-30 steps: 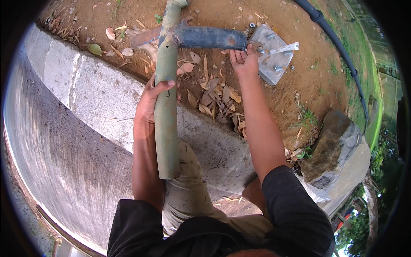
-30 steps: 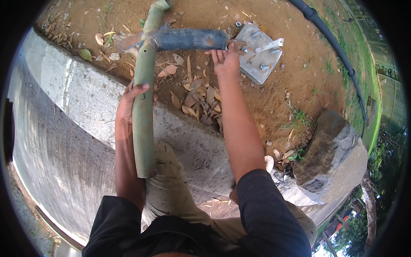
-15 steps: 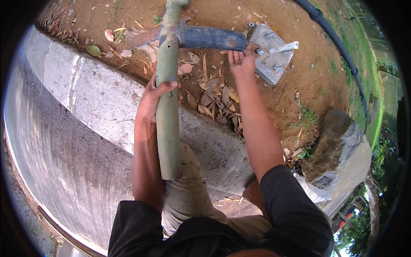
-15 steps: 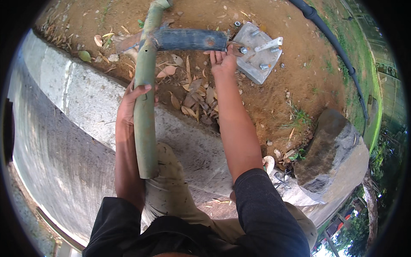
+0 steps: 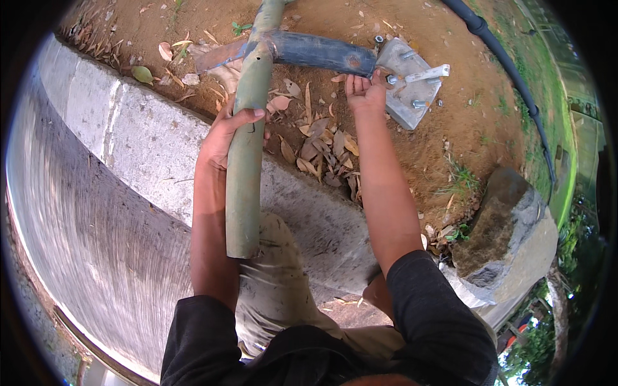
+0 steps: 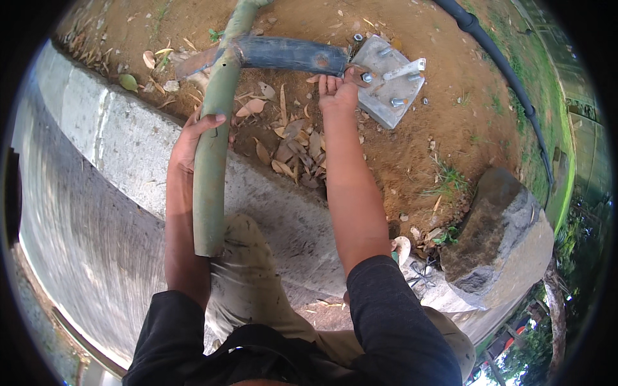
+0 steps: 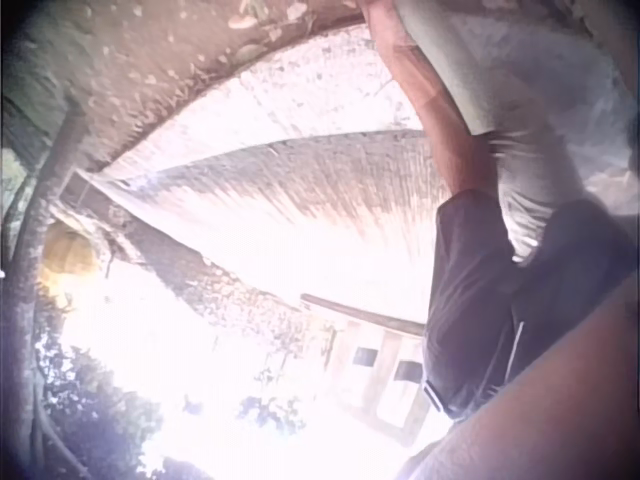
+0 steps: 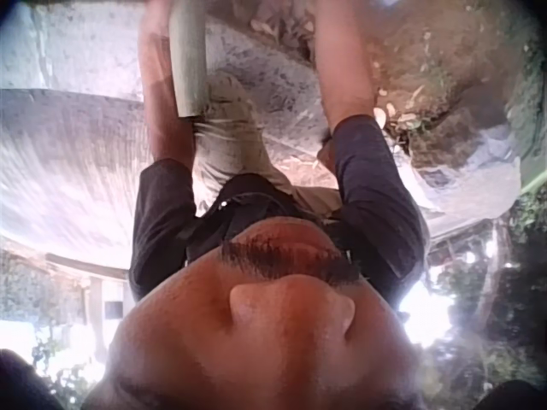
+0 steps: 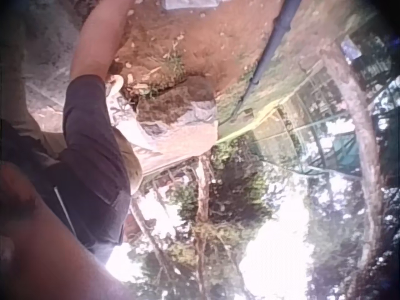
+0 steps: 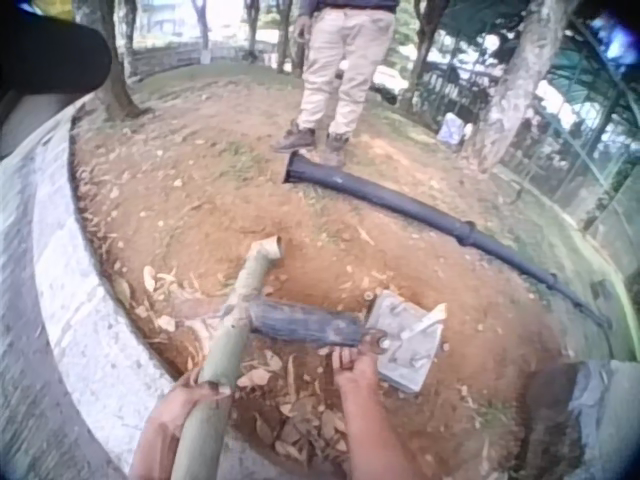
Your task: The person uses a wrench to tighten nuts on a metal base plate attached to a concrete foundation and then adjusts a green metal pole to fit over the bolts.
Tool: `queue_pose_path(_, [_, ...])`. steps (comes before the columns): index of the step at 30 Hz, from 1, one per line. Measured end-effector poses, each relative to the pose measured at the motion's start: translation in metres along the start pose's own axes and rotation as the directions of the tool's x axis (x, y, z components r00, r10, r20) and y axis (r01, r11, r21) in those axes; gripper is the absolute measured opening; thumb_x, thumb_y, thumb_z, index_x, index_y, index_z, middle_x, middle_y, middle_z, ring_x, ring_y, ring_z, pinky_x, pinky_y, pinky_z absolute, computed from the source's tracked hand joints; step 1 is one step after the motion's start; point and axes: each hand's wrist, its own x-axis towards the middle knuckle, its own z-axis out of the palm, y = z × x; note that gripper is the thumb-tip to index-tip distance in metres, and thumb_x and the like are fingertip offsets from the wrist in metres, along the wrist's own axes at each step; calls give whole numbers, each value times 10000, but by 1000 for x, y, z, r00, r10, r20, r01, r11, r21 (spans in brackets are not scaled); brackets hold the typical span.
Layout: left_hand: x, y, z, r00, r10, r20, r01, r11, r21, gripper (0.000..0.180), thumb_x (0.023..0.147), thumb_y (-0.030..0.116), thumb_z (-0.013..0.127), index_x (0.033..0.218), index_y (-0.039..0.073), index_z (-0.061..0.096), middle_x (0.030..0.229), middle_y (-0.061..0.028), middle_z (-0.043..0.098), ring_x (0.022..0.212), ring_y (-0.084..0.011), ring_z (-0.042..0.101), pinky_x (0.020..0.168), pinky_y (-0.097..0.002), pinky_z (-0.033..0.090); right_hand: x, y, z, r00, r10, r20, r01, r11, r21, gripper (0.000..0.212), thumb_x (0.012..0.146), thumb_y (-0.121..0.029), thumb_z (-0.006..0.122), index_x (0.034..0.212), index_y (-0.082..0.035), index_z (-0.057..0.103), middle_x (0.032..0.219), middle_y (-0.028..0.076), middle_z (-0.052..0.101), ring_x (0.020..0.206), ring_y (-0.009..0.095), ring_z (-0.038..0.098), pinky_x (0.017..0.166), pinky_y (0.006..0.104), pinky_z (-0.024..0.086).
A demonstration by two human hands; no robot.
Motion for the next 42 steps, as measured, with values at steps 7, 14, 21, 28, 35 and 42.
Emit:
queue_pose_path(7, [6,3,2,999,26,30,-26,1000,6,604,813,194,765,1340,21,525,967,-110,647,694,-212,661,636,-340,568,-10,5,4,999,-16,-38,17,1000,25,283,1044,-417,637,1172,-165,652,1111,-9,592,1126,166,652,983,385,596])
queue_pose_path(14, [-10,-19,18,1000,-1,-17,-1,993,-117,646,814,127,774,1372,30,462,982,-117,598,649,-240,674,546,-368,573,-7,3,1,1000,6,15,-6,1000,16,309,1066,-432,590,1226,-172,639,1311,-10,616,1214,186,641,1013,426,567])
queue_pose_path(21, [-20,-29,50,997,74,-27,-76,990,-117,594,831,111,771,1346,69,478,1011,-122,597,663,-249,678,526,-385,566,-21,-21,-13,997,72,38,-69,996,-62,326,1124,-350,430,1312,-116,556,1311,102,686,1146,289,702,976,482,595])
queue_pose_path(28, [-32,-42,51,989,101,-104,-110,990,-89,547,839,130,777,1296,52,487,971,-121,621,690,-242,679,560,-387,568,-171,0,-76,924,282,257,-22,712,-702,577,1095,-449,486,1565,-137,364,1326,116,672,1119,260,697,883,414,587])
queue_pose_path(35, [-46,-49,69,976,198,-91,-197,980,16,471,866,207,770,1216,37,505,926,-118,620,686,-232,681,599,-366,586,-329,12,-119,654,696,297,-223,552,-804,492,951,-303,786,1301,-98,507,1094,103,677,833,205,720,690,330,604])
queue_pose_path(42, [-59,-44,88,987,86,-134,-73,992,99,493,857,227,776,1225,18,524,910,-132,632,683,-251,683,590,-397,588,-331,9,-124,746,562,358,16,522,-853,388,864,-107,806,1147,-45,548,889,84,666,627,202,679,553,369,556])
